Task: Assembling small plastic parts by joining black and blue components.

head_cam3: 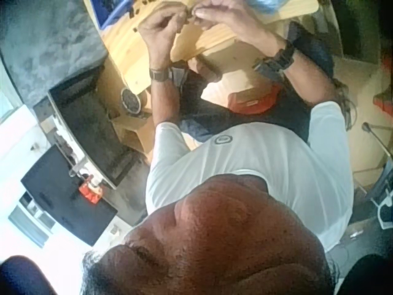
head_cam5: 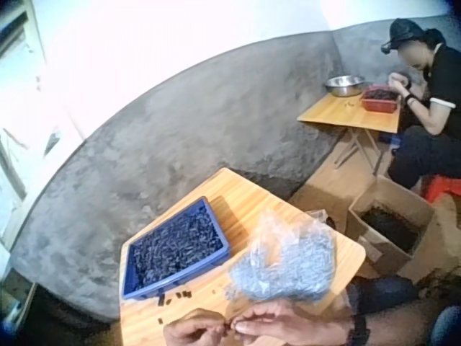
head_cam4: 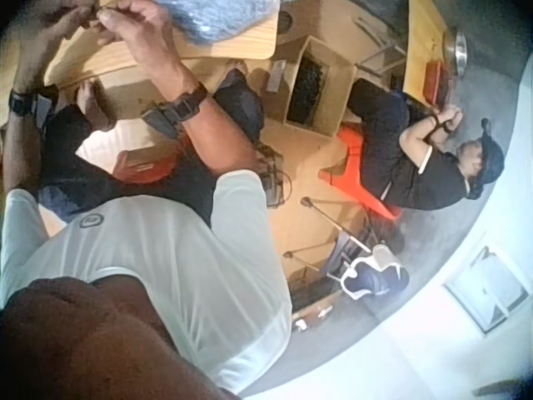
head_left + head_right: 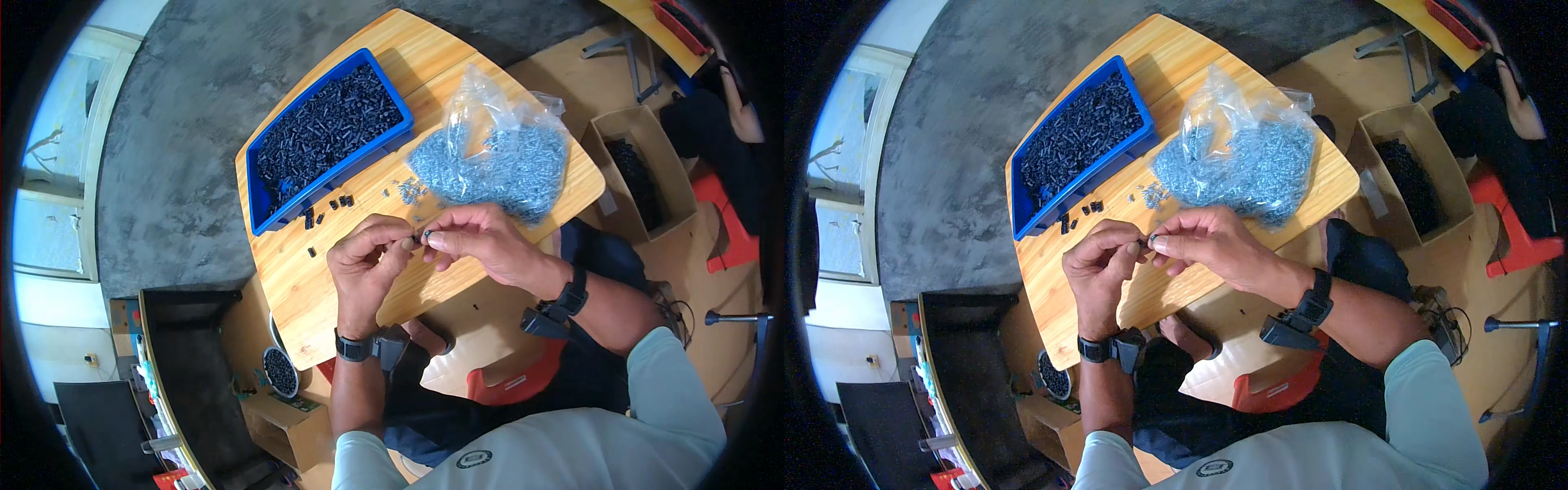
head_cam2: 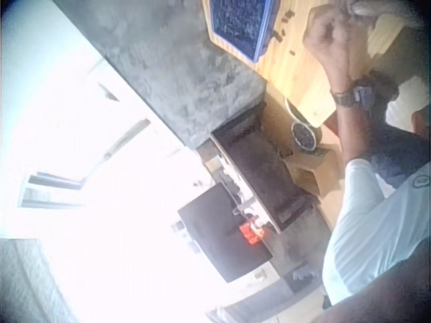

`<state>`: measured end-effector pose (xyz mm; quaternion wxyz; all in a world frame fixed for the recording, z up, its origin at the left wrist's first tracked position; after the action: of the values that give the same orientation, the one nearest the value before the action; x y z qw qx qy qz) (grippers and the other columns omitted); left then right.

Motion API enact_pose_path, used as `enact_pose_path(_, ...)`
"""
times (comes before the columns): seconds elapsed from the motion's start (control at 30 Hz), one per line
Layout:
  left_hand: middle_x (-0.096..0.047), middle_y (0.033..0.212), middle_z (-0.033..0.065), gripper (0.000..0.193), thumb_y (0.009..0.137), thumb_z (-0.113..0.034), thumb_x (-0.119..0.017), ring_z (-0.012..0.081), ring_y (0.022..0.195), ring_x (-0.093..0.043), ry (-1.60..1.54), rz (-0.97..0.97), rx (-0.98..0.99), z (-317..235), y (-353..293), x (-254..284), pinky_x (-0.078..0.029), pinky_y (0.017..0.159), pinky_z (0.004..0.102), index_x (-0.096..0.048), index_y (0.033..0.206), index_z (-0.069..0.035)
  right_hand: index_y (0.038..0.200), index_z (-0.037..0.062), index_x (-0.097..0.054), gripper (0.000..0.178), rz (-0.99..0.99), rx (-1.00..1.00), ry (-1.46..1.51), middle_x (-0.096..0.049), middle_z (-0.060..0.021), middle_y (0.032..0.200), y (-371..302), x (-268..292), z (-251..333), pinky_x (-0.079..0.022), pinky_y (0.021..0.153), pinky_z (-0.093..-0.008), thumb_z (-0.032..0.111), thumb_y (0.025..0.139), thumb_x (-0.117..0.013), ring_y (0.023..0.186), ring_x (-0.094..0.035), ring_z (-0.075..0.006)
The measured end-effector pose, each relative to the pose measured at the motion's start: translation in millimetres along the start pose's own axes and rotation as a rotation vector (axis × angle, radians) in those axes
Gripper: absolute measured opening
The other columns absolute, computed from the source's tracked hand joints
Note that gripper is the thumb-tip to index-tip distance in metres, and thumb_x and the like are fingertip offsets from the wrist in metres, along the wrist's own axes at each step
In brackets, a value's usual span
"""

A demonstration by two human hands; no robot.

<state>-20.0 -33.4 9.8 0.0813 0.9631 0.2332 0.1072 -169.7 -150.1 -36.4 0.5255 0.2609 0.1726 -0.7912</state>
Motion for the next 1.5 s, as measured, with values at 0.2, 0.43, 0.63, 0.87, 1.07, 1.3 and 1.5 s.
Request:
enact_pose_path(0.2, -0.070, 0.094, 0.0102, 0.013, 0.083, 0.008, -0.071, 0.0131, 0.080, -0.068, 0.205, 0.065, -0.251, -6.4, 5.1, -8.8, -0.055, 0.070, 0.0249, -0.072, 0.095, 0.003, 0.111, -0.0030, -0.070, 0.027, 0.005, -0.034, 0.098, -0.073, -0.0121, 0.100, 0.7, 5.2, -0.7, -0.059, 0.078, -0.0298, 0.019, 0.096, -0.069, 0.091, -0.071, -0.0162)
enact_pose_path(0.43, -0.069, 0.100, 0.0096, 0.015, 0.085, 0.007, -0.070, 0.0111, 0.082, -0.064, 0.025, 0.078, -0.037, -6.7, 3.4, -7.7, -0.052, 0.072, 0.0240, -0.072, 0.099, 0.004, 0.107, -0.0029, -0.070, 0.021, -0.003, -0.044, 0.055, -0.071, -0.0120, 0.098, 0.0, 4.3, 2.0, -0.059, 0.081, -0.0326, 0.015, 0.096, -0.067, 0.090, -0.069, -0.0168)
enact_pose_path(0.63, -0.066, 0.101, 0.0078, 0.014, 0.088, 0.005, -0.071, 0.0100, 0.080, -0.062, -0.042, 0.127, 0.036, 0.8, 1.2, -0.9, -0.049, 0.069, 0.0228, -0.071, 0.102, 0.004, 0.109, -0.0022, -0.070, 0.023, 0.029, -0.015, 0.006, -0.073, -0.0113, 0.099, 0.1, 3.9, -2.3, -0.058, 0.080, -0.0284, 0.017, 0.096, -0.068, 0.091, -0.070, -0.0147)
enact_pose_path(0.87, -0.063, 0.098, 0.0058, 0.010, 0.091, 0.005, -0.068, 0.0108, 0.082, -0.064, -0.148, 0.169, 0.131, -0.7, -0.8, -1.0, -0.049, 0.068, 0.0224, -0.068, 0.100, 0.003, 0.107, -0.0039, -0.069, 0.021, 0.040, 0.000, -0.072, -0.073, -0.0122, 0.099, -2.3, -2.9, 3.7, -0.057, 0.083, -0.0308, 0.014, 0.096, -0.067, 0.092, -0.070, -0.0162)
enact_pose_path(1.07, -0.062, 0.097, 0.0061, 0.011, 0.090, 0.003, -0.070, 0.0122, 0.086, -0.063, -0.171, 0.198, 0.154, -6.2, -1.6, -2.2, -0.050, 0.074, 0.0239, -0.067, 0.100, 0.004, 0.105, -0.0041, -0.070, 0.018, 0.074, 0.087, -0.243, -0.073, -0.0082, 0.098, -4.1, -1.0, 2.9, -0.056, 0.080, -0.0259, 0.010, 0.094, -0.069, 0.090, -0.068, -0.0106)
enact_pose_path(1.3, -0.064, 0.097, 0.0053, 0.016, 0.086, -0.001, -0.075, 0.0114, 0.087, -0.059, -0.160, 0.230, 0.179, 0.0, -3.9, 2.3, -0.048, 0.077, 0.0263, -0.073, 0.101, 0.002, 0.107, -0.0033, -0.069, 0.019, 0.113, 0.074, -0.244, -0.072, -0.0076, 0.099, -7.4, -0.6, 4.8, -0.055, 0.081, -0.0248, 0.011, 0.094, -0.069, 0.092, -0.067, -0.0093)
enact_pose_path(1.5, -0.064, 0.096, 0.0036, 0.014, 0.085, -0.004, -0.077, 0.0091, 0.083, -0.056, -0.088, 0.259, 0.071, 2.8, -4.9, 4.6, -0.044, 0.071, 0.0244, -0.075, 0.099, -0.002, 0.107, -0.0028, -0.069, 0.018, 0.133, 0.049, -0.244, -0.072, -0.0070, 0.100, -9.4, -2.1, 9.6, -0.055, 0.083, -0.0241, 0.011, 0.095, -0.069, 0.092, -0.066, -0.0089)
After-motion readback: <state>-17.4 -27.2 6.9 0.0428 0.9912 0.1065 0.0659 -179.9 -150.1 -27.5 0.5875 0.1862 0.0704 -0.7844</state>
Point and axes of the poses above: each hand's wrist, its own y-axis towards the middle knuckle, its own x-axis out of the back of the hand, z = x × y, the point moved 2 cm from there along y, towards the middle knuckle
